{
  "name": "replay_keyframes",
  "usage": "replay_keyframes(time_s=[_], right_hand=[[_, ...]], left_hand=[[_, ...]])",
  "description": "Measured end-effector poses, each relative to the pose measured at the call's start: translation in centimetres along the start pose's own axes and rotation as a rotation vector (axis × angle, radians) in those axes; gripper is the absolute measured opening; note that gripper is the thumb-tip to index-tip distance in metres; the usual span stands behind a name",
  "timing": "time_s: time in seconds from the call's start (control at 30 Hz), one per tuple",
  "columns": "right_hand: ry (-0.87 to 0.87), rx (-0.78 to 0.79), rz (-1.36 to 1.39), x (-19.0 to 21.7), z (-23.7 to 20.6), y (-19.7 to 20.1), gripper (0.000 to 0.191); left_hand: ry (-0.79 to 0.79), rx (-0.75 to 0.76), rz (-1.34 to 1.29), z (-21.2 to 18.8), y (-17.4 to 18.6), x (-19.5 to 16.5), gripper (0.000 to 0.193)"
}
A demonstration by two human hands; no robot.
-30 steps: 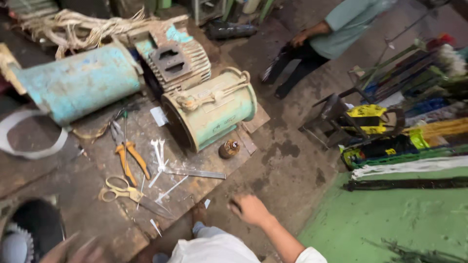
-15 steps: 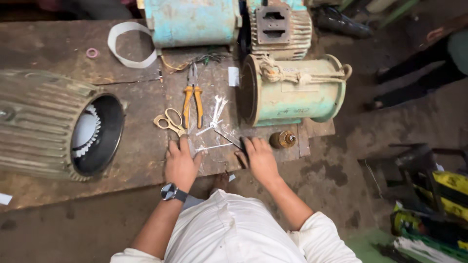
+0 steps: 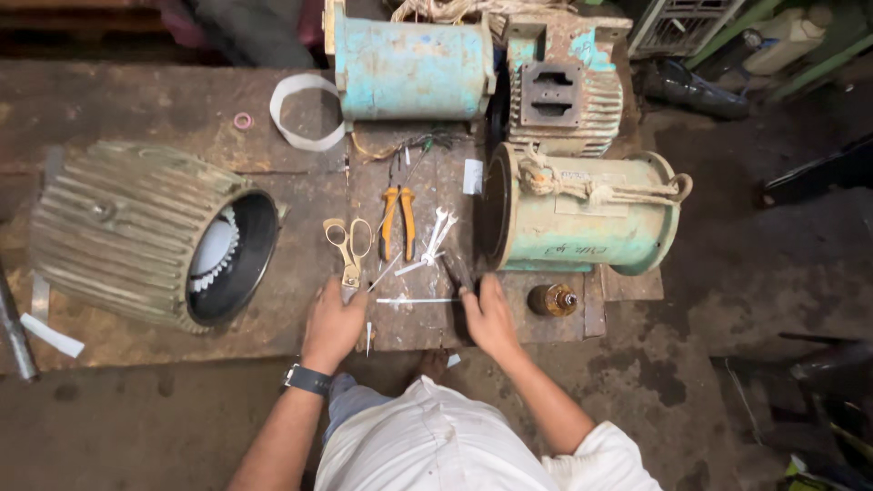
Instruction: The person cuts and folds small white paper strips at the workbench and inserts them into the opening of an electric motor housing, then rotates and repositions the housing and fits the ribbed fan cover over it, pressing it into place by hand.
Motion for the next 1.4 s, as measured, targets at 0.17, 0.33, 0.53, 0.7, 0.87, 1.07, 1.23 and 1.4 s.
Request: replay_keyframes(time_s=[0.17,0.33,0.53,0.7,0.87,1.07,1.23,1.4], right_hand=[[-0.065,0.063,-0.078,4.3,4.1,-3.0,0.050],[-0.118,0.177,-0.393,8.1,5.6,-3.1,0.047],[-0.039,0.165,-0.540,6.5,3.9,-2.1,0.042],[0.110,0.055,-0.483,4.8,2.3,-1.0,0.036],[0.045,0.088,-0.426,5.7,2.2,-0.9,0.042],[0.124,0.101,-0.462,6.6,1.8,-1.2,0.036],[0.101,0.108,-0.422,5.4,1.2,-1.9,0.044],[0.069,0.084,-0.430,5.5,1.5,-1.7,0.036]], left_hand=[[-0.284,-0.156,-0.007,2.9,-1.6,-5.5,0.054],[-0.546,-0.371,0.136,6.7,-3.1,-10.6,0.056],[-0.433,-0.190,0.296,8.5,-4.3,-12.2,0.063],[-0.493,-0.338,0.473,8.4,-4.8,-12.0,0.023],[-0.540,-0.361,0.580,7.4,-5.0,-11.4,0.020],[-0.591,-0.339,0.639,5.2,-2.9,-9.5,0.041],[-0.345,-0.016,0.266,3.8,-0.5,-5.8,0.055],[-0.216,-0.017,-0.099,3.3,0.1,-3.0,0.067]])
Point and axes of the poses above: each hand's wrist, its own z-axis towards the middle knuckle, its own y-axis out of the back of the hand, x = y × z, the point moved 2 cm from there along z, towards the middle knuckle, and after that the axes turned 13 degrees about -x, right-handed, at the moved point
